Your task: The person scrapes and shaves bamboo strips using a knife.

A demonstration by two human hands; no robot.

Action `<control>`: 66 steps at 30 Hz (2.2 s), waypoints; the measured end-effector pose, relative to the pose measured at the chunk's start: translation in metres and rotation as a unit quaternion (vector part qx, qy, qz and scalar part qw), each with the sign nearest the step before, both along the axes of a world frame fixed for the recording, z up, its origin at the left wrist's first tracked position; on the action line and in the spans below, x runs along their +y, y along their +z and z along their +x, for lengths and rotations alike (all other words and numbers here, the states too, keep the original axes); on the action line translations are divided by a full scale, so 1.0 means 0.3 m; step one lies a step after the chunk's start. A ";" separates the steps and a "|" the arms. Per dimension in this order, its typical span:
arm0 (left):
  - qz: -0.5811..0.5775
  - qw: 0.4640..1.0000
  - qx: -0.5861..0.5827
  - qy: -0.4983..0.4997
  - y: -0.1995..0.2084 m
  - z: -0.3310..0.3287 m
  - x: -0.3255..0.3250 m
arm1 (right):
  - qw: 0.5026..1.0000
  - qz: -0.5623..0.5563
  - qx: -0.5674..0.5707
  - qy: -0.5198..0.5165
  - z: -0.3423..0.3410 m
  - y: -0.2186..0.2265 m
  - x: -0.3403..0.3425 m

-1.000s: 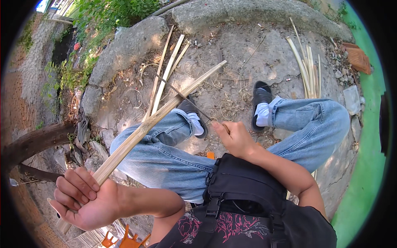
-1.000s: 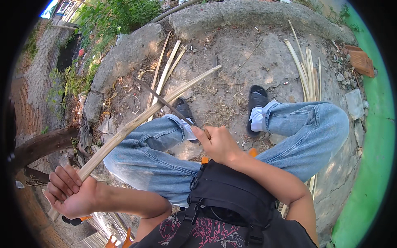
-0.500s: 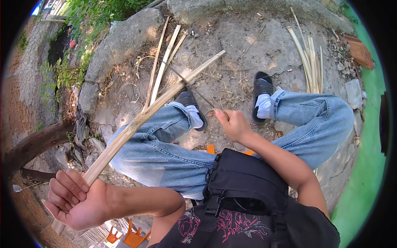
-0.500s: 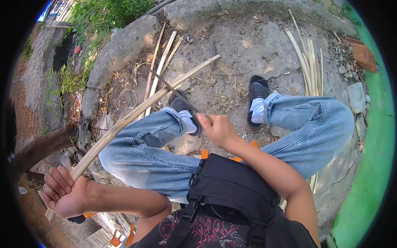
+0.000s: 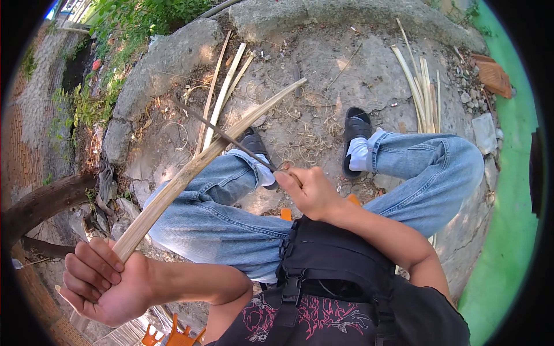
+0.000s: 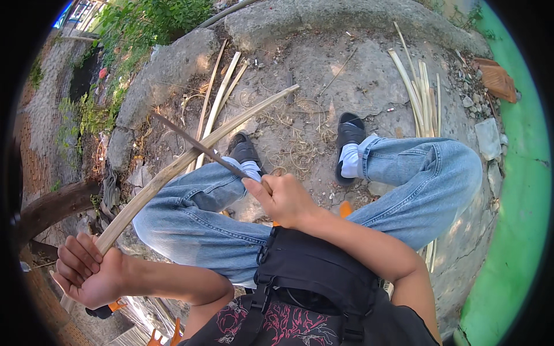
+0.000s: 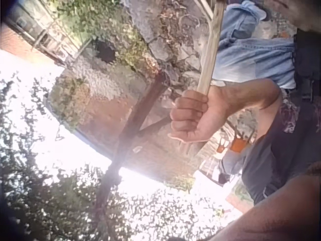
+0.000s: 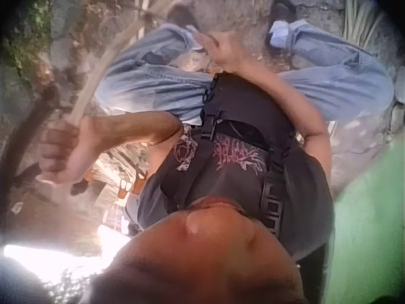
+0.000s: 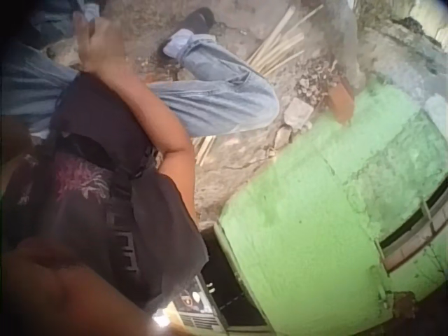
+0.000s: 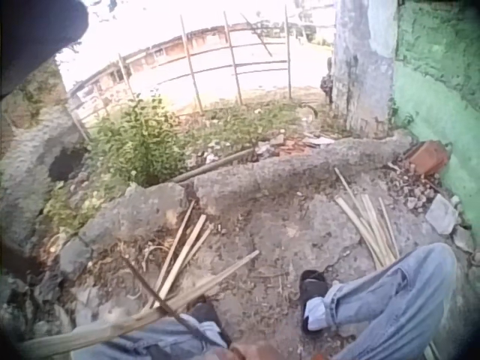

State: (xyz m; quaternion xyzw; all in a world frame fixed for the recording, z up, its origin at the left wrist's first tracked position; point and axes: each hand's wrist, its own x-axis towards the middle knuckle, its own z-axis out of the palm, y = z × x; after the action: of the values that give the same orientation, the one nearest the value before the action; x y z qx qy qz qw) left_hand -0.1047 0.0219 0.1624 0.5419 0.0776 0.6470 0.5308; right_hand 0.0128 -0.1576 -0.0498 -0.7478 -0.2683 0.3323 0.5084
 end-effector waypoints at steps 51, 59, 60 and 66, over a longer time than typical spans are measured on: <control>-0.128 0.991 -0.014 0.020 -0.101 0.105 -0.045 | 0.999 -0.035 0.031 -0.016 -0.016 -0.043 -0.010; -0.102 0.993 0.031 0.054 -0.090 0.088 -0.015 | 0.982 -0.155 0.099 -0.037 0.007 -0.201 -0.022; -0.096 0.995 0.027 0.030 -0.083 0.082 -0.024 | 0.995 -0.080 0.054 -0.016 -0.027 -0.149 -0.018; -0.118 0.989 0.037 0.076 -0.084 0.085 0.018 | 0.987 -0.119 0.099 -0.027 0.047 -0.272 -0.021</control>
State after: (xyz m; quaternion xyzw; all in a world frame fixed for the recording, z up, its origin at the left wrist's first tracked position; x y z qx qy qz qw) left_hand -0.0793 0.0274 0.1373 0.4911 0.2143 0.6516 0.5370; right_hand 0.0269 -0.1639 -0.1314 -0.7735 -0.1543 0.4204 0.4484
